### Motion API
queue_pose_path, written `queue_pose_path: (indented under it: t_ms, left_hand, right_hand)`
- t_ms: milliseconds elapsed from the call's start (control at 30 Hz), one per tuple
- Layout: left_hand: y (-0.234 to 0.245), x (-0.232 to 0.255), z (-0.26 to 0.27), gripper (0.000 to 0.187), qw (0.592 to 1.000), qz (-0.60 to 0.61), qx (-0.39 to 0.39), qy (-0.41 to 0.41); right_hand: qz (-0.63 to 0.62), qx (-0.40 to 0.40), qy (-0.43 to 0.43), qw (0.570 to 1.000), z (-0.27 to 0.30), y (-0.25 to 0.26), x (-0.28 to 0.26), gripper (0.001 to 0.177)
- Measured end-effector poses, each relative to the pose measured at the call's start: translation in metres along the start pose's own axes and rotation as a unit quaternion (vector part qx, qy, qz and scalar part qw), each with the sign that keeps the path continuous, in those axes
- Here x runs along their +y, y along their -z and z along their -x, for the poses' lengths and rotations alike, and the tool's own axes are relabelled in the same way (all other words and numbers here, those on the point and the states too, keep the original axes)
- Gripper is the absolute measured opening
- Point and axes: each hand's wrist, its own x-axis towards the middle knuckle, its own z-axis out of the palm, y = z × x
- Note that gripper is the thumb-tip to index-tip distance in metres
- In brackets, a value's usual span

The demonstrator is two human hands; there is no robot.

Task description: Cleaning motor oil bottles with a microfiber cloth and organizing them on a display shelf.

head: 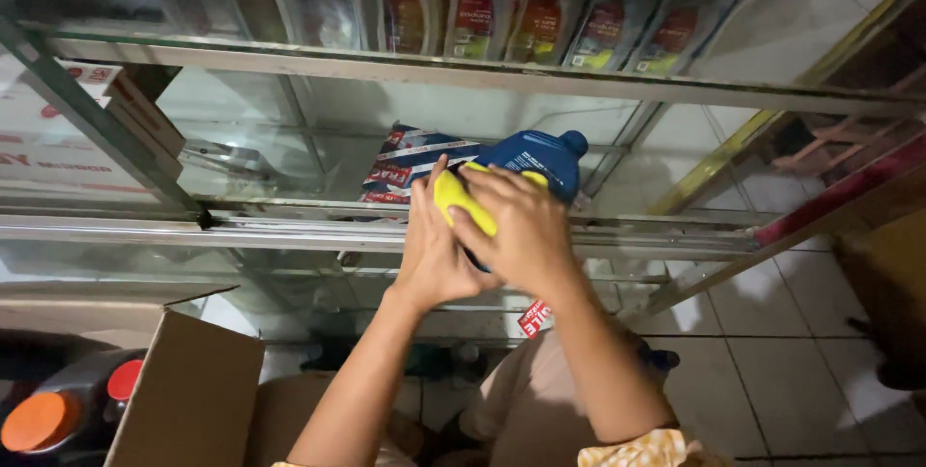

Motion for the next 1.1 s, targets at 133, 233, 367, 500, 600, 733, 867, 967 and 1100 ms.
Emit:
queue_pose_path:
  t_ms: [133,233,367,500,600,733,867,967,1100]
  left_hand:
    - [-0.001,0.003,0.002,0.152,0.997,0.028,0.0,0.07]
    - [-0.004,-0.003,0.006,0.15,0.995,0.026,-0.007,0.093]
    - [-0.015,-0.016,0.013,0.132,0.994,0.011,-0.014,0.11]
    - [-0.013,-0.012,0.013,0.124,0.997,0.008,0.006,0.072]
    - [-0.008,-0.006,0.01,0.118,0.998,0.008,0.008,0.065]
    - [-0.008,-0.009,0.011,0.117,0.998,0.022,0.015,0.059]
    - [-0.008,-0.009,0.01,0.114,0.997,0.037,0.019,0.072]
    - [-0.007,-0.005,0.008,0.114,0.996,0.044,0.025,0.074]
    - [-0.011,-0.007,0.013,0.117,0.996,0.028,0.026,0.082]
  right_hand:
    - [-0.023,-0.096,-0.142,0.985,-0.025,-0.007,0.064,0.053]
    - [-0.006,-0.114,-0.239,0.964,-0.039,-0.01,0.095,0.055]
    - [0.138,0.017,-0.072,0.988,-0.029,-0.023,0.079,0.044]
    - [0.042,0.009,-0.037,0.998,-0.011,0.006,0.022,0.04]
    - [-0.048,0.033,-0.024,0.998,-0.001,0.006,0.024,0.035]
    - [-0.092,0.036,-0.111,0.989,-0.006,-0.011,0.084,0.042]
    - [-0.18,-0.035,-0.375,0.909,-0.025,-0.01,0.125,0.047]
    - [-0.224,0.057,-0.319,0.919,-0.025,-0.032,0.148,0.03]
    - [-0.246,0.088,-0.361,0.895,-0.034,-0.049,0.176,0.04]
